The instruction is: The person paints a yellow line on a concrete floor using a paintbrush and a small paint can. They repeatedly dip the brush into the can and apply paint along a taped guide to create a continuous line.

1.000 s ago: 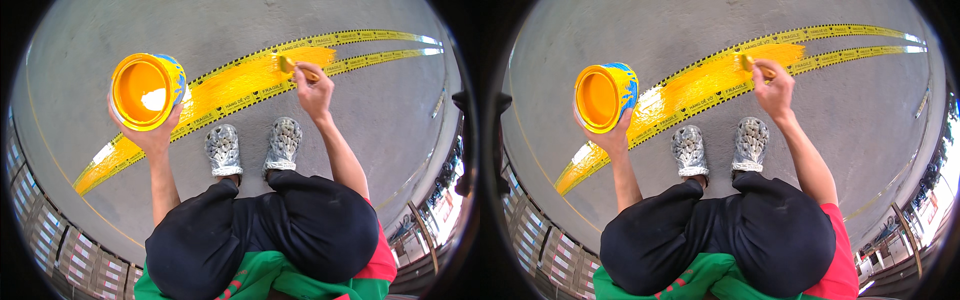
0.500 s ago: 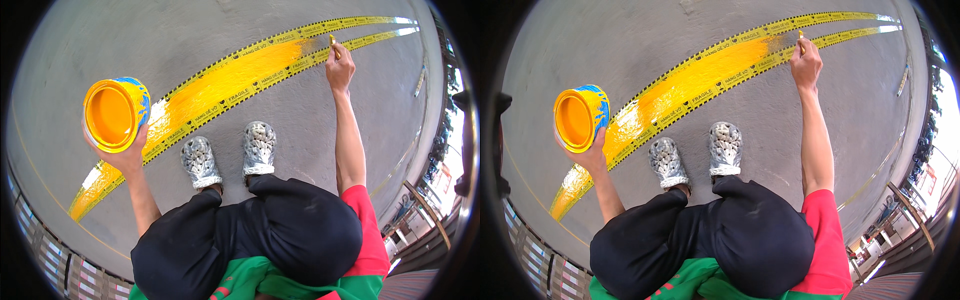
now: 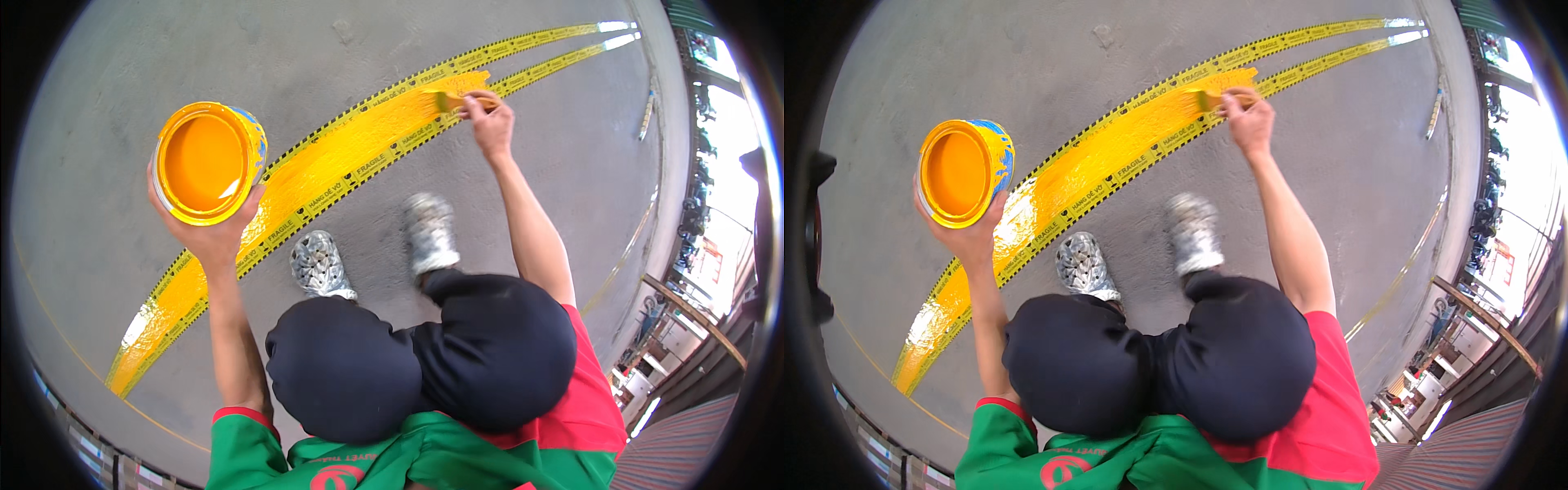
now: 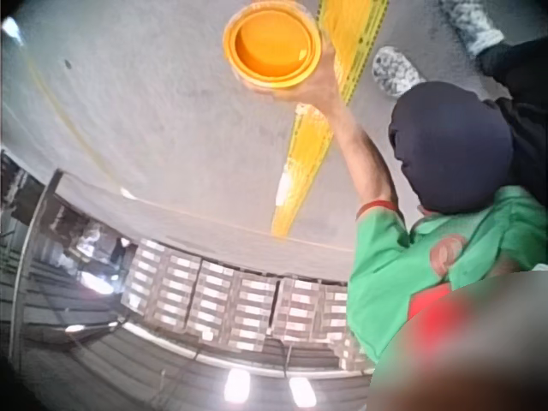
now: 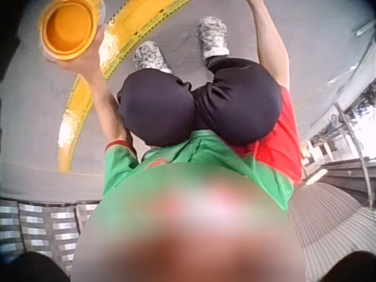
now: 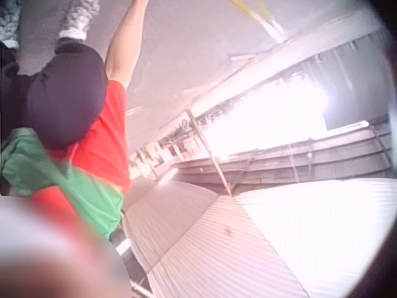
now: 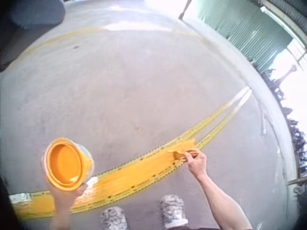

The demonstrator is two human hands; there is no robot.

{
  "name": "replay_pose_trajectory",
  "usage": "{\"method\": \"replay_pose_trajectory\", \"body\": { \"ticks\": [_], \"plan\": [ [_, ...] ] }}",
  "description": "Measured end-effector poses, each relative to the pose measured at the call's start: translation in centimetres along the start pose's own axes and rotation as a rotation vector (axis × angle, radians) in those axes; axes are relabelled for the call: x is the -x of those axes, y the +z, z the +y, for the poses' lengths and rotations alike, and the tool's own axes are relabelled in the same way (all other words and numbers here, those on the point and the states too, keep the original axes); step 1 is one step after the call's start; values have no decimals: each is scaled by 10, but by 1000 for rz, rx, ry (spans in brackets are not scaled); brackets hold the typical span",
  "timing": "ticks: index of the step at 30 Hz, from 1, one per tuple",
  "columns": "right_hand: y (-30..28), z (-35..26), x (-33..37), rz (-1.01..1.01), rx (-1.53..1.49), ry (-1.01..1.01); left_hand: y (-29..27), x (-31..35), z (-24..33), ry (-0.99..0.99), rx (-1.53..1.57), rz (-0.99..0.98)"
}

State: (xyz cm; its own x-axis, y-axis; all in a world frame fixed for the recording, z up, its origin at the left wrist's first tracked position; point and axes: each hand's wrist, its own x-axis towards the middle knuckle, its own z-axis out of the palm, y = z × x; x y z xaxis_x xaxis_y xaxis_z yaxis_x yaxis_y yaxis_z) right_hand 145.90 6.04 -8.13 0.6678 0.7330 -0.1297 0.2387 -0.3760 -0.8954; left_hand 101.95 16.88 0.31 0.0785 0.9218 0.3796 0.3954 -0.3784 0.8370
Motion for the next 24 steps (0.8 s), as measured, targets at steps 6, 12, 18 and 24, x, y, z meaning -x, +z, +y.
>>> {"method": "replay_pose_trajectory", "body": {
  "ticks": [6,12,18,24],
  "plan": [
    [-104,15,-105,303,549,-276,-3,-3,-2,-12,-56,44],
    [-64,23,-65,-58,708,-471,22,9,4,-58,-141,105],
    [-17,12,1,-517,-58,-214,62,-12,32,-120,-30,149],
    [-119,48,-143,-221,70,-120,65,-45,93,-98,3,153]
  ]
}}
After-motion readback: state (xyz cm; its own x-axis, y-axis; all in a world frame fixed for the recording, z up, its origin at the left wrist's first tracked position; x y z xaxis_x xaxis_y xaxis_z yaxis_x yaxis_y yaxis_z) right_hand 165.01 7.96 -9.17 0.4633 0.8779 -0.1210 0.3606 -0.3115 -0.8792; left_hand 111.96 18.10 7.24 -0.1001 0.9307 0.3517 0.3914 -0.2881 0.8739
